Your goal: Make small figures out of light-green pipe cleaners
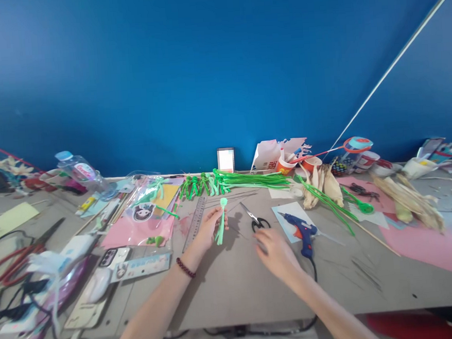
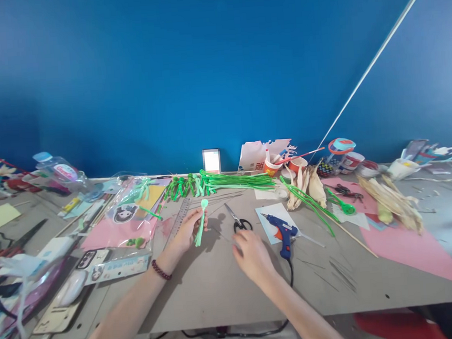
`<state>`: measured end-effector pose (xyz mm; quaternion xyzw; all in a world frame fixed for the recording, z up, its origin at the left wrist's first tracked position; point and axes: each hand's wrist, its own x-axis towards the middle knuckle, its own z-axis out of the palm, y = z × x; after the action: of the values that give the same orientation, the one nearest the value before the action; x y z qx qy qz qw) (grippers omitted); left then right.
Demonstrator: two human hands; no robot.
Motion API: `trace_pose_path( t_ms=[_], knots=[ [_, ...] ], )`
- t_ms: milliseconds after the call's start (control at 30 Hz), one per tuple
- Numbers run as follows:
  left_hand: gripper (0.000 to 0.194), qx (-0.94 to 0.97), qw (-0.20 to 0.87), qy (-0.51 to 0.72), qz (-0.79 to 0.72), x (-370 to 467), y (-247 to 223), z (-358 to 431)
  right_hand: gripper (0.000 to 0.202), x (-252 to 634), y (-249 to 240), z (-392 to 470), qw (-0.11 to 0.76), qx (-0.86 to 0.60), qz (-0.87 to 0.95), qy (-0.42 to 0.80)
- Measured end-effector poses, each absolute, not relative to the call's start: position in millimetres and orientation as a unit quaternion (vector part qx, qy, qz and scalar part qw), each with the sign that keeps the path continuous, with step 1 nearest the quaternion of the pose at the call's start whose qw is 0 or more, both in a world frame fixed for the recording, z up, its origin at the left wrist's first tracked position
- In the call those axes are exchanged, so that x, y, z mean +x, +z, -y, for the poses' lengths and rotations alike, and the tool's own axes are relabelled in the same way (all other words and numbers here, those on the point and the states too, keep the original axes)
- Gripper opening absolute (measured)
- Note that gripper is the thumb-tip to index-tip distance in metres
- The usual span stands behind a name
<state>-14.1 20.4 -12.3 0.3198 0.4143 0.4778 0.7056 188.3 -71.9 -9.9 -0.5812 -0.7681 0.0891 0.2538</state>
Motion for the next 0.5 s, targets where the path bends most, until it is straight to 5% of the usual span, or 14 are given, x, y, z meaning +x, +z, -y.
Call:
trace_pose_path(
  t_ms=[133, 333, 500],
  knots=[
    [0.026, 0.319, 0.709, 0.481, -0.406, -15, -16, -20, 0.026, 239, -5, 75, 0.352, -0.712, 0.608, -0.009],
    [0.024, 0.305, 0.727, 0.471, -0.395, -11, -13, -15, 0.058, 284, 8, 84, 0.106, -0.870, 0.473, 0.090],
    [0.025, 0.314, 0.728, 0.473, -0.384, -10, -7, -13, 0.058, 288, -1, 83, 0.061, -0.856, 0.487, 0.161]
  ],
)
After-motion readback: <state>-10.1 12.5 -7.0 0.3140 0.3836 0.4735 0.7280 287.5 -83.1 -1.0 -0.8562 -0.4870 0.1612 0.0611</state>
